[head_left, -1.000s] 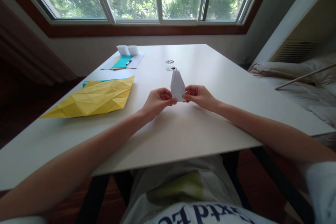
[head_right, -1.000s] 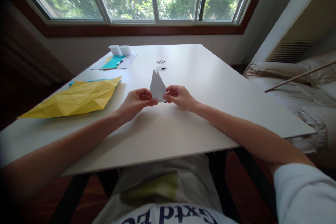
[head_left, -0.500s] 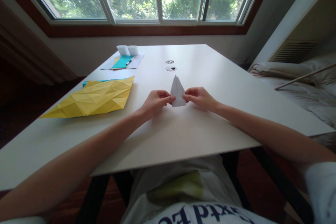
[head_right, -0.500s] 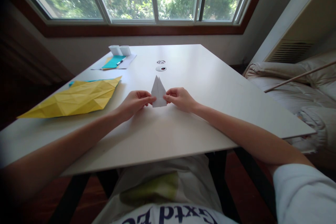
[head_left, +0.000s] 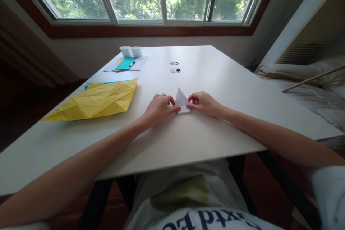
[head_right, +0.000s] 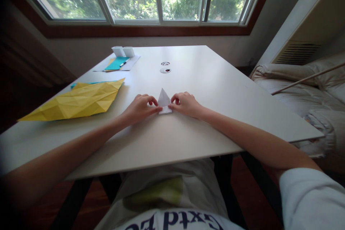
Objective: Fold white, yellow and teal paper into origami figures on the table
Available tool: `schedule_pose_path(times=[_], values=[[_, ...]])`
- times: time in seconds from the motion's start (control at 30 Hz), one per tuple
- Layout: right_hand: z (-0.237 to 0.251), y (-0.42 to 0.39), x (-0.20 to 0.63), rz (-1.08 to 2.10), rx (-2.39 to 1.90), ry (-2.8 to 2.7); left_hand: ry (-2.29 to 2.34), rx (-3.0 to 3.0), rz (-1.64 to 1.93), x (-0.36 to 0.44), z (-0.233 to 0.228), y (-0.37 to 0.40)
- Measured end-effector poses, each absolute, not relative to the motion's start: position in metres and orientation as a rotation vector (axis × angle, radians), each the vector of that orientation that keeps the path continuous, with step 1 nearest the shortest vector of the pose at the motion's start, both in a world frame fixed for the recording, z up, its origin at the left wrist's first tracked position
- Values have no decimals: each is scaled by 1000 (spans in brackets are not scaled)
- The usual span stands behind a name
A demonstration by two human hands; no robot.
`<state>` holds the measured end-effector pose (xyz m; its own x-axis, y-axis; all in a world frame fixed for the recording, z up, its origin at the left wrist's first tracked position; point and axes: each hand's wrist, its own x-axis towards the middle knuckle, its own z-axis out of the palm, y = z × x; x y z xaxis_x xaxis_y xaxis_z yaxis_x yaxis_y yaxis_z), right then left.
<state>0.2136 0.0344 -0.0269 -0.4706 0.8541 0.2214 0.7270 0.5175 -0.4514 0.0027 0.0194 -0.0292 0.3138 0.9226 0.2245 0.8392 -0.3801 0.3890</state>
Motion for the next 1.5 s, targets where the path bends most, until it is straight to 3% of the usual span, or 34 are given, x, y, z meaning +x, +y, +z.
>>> schedule_pose_path(times=[0.8,1.5], values=[[-26,34,215,576,-1189,-2343,1393,2243,721,6,-25,22],[-25,33,219,476,-884,-2445,1117,2392,789,3,-25,20]])
